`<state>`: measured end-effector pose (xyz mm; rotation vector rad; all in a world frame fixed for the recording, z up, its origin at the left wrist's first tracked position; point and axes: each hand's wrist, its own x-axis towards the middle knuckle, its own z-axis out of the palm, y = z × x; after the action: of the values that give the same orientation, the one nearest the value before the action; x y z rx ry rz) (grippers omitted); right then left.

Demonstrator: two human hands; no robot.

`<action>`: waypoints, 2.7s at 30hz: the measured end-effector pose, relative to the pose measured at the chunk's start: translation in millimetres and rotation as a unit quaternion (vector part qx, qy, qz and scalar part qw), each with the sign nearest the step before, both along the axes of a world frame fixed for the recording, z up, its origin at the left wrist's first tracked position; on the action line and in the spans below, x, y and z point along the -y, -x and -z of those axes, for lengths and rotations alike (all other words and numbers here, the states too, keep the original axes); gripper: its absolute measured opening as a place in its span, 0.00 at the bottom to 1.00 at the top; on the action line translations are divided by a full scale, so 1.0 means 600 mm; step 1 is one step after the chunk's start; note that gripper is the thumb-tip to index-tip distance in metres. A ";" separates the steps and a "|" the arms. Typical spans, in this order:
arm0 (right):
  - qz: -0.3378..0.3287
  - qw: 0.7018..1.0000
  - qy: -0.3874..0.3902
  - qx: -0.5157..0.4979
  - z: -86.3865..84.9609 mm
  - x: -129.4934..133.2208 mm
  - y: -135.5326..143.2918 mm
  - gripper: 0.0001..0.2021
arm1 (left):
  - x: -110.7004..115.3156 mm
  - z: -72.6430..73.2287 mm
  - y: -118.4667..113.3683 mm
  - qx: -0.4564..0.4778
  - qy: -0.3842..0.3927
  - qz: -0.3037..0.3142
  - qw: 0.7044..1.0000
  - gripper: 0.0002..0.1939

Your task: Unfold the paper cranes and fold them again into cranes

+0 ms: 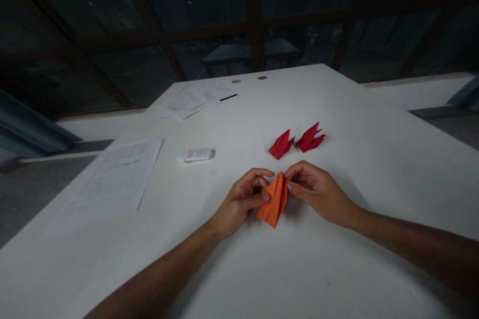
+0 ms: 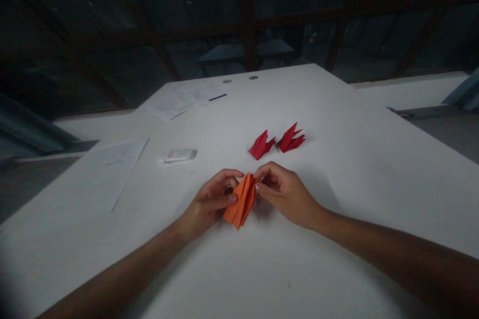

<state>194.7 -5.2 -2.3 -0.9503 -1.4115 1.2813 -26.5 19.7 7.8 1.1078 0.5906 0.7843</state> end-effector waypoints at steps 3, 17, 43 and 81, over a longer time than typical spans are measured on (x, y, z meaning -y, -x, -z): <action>0.005 1.000 0.007 0.001 0.003 -0.003 0.001 0.05 | -0.002 0.000 0.002 -0.005 -0.008 0.009 1.000 0.19; 0.018 1.000 -0.006 -0.014 -0.014 -0.001 0.004 0.07 | 0.012 0.002 -0.004 -0.053 -0.122 -0.061 0.989 0.15; 0.000 0.995 -0.032 0.091 -0.063 0.016 -0.004 0.08 | 0.015 0.009 -0.001 -0.103 -0.138 -0.054 0.984 0.14; -0.077 0.989 0.119 -0.035 -0.052 0.004 -0.001 0.10 | 0.016 -0.007 -0.009 -0.198 -0.243 -0.103 0.944 0.05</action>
<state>195.5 -7.5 28.7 -0.9566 -1.3174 1.6111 -21.4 9.8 11.7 1.7027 0.8900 0.9220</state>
